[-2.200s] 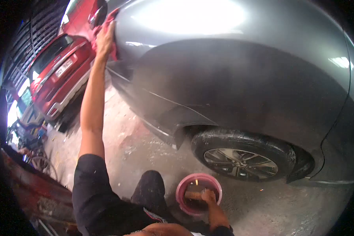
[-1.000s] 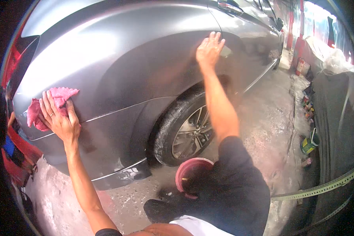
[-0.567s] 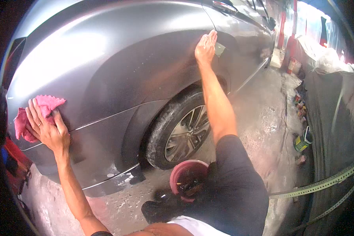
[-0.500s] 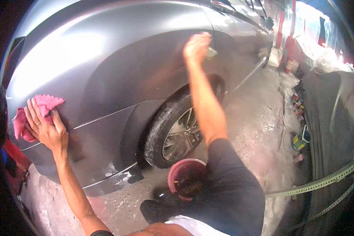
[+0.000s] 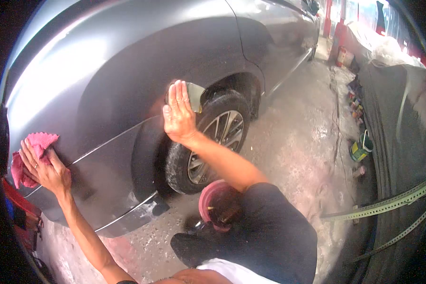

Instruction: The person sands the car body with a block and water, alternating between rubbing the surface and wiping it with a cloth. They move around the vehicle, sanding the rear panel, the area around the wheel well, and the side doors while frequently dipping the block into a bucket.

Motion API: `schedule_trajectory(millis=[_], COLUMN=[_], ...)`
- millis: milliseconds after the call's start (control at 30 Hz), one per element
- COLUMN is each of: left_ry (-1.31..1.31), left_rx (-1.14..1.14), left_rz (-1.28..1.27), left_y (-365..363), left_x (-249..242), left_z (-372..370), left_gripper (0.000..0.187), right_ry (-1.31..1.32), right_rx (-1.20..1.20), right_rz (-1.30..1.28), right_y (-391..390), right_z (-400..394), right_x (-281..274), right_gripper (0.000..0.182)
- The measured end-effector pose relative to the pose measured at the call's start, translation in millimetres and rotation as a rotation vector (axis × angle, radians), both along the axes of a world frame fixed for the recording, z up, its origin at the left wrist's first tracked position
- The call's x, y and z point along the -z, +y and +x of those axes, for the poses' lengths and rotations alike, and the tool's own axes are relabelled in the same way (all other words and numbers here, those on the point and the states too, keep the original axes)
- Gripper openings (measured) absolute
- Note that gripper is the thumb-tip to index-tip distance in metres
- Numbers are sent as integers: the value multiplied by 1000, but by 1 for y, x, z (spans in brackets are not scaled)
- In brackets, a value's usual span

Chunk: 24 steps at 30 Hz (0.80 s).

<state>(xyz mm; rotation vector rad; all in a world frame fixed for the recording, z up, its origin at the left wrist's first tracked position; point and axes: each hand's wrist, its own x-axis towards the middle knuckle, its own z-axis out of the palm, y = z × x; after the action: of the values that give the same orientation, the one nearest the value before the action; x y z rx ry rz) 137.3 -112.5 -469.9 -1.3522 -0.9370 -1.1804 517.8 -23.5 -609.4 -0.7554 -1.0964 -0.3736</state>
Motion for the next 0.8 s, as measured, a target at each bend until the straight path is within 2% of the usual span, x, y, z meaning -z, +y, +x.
schedule_trajectory(millis=[67, 100, 133, 167, 200, 267, 300, 400, 433, 500, 533, 600, 633, 667, 700, 800], left_ry=[27, 33, 37, 8, -26, -49, -34, 5, -8, -24, -20, -76, -73, -55, -25, 30], left_rx=[-13, 10, 4, -30, -59, -39, -32, -38, 4, -41, -27, -78, -66, -56, -43, 49], left_rz=[8, 38, 32, 33, 44, 53, 52, 30, 50, 54, 53, 32, 37, 44, 38, 53], left_y=[1, 2, 2, 2, 3, 3, 3, 3, 1, 2, 1, 0, -1, -1, 0, 1], left_x=[-2, -4, -2, -1, -3, -1, -3, -1, -3, -5, -4, 0, -1, -2, -2, -4], left_z=[-2, 0, 1, 3, 6, 11, 10, 4, 9, 8, 10, 13, 13, 12, 8, 7], left_gripper=[55, 55, 55, 55, 54, 55, 55, 57, 55, 54, 54, 53, 53, 53, 54, 56], right_ry=[-413, -234, 167, 210, 286, 44, 56, -514, -359, 64, 226, 306, 1, 7, 7, -605], right_rx=[405, 460, 152, 413, 294, 375, 375, 354, 487, 302, 229, 180, 288, 69, 66, 416], right_rz=[-173, -238, -396, -508, -520, -434, -438, -109, -184, -302, -378, -389, -187, 23, 22, -26], right_y=[-16, 7, 38, 87, 66, 11, -2, -22, -5, 34, 35, 30, 14, 6, -5, -35], right_z=[48, 99, 157, 228, 193, 102, 81, 48, 85, 149, 158, 116, 66, -1, -5, 13], right_x=[7, 5, 7, 32, 9, 2, 5, 9, -4, -28, -34, -33, -14, 2, 6, 11], right_gripper=[56, 56, 58, 50, 56, 57, 57, 56, 54, 54, 54, 55, 56, 61, 61, 56])
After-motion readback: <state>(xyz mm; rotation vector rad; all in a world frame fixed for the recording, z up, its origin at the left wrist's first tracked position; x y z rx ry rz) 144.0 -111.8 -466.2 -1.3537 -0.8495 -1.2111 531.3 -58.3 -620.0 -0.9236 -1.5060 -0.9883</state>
